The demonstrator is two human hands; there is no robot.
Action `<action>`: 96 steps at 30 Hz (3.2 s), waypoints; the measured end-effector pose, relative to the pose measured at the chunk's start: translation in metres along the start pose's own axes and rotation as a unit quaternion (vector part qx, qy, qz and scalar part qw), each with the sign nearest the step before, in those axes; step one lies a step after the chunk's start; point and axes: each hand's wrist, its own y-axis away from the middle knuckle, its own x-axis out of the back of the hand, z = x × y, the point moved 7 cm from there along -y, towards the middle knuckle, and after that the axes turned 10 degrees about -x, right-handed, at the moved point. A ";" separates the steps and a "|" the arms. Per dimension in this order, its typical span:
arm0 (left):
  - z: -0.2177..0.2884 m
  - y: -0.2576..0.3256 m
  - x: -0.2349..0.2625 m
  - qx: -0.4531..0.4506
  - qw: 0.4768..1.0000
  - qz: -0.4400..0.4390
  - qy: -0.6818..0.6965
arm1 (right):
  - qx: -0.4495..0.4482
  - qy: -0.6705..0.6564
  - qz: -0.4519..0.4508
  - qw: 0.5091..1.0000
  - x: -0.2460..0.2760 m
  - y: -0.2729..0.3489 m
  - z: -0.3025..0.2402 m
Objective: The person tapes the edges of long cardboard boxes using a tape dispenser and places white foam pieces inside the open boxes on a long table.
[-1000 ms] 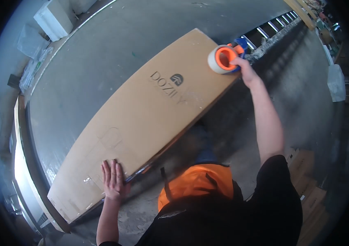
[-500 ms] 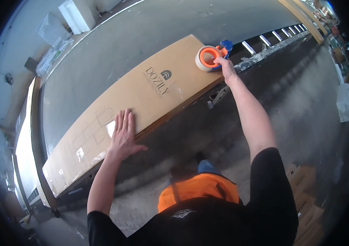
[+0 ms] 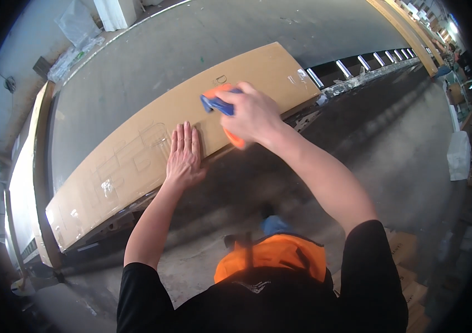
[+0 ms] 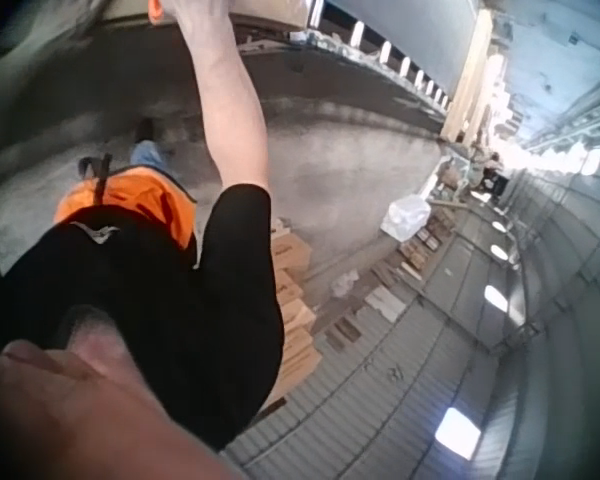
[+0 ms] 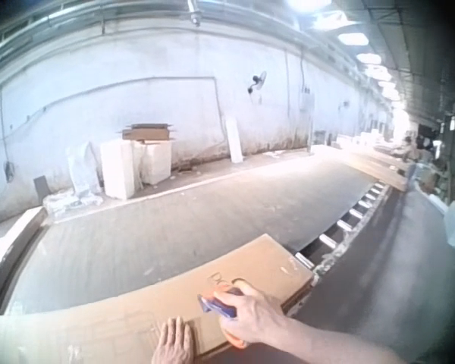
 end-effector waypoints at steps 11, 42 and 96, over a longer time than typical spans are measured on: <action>-0.009 0.005 -0.001 -0.015 0.994 0.100 0.031 | -0.036 0.223 -0.121 0.967 -0.075 0.074 0.008; -0.119 0.216 -0.023 -0.037 0.965 0.258 0.005 | 0.021 0.137 0.029 0.990 -0.135 0.040 -0.266; -0.053 0.093 -0.016 0.072 0.978 0.191 -0.039 | -0.055 0.211 -0.192 0.957 -0.309 0.166 -0.048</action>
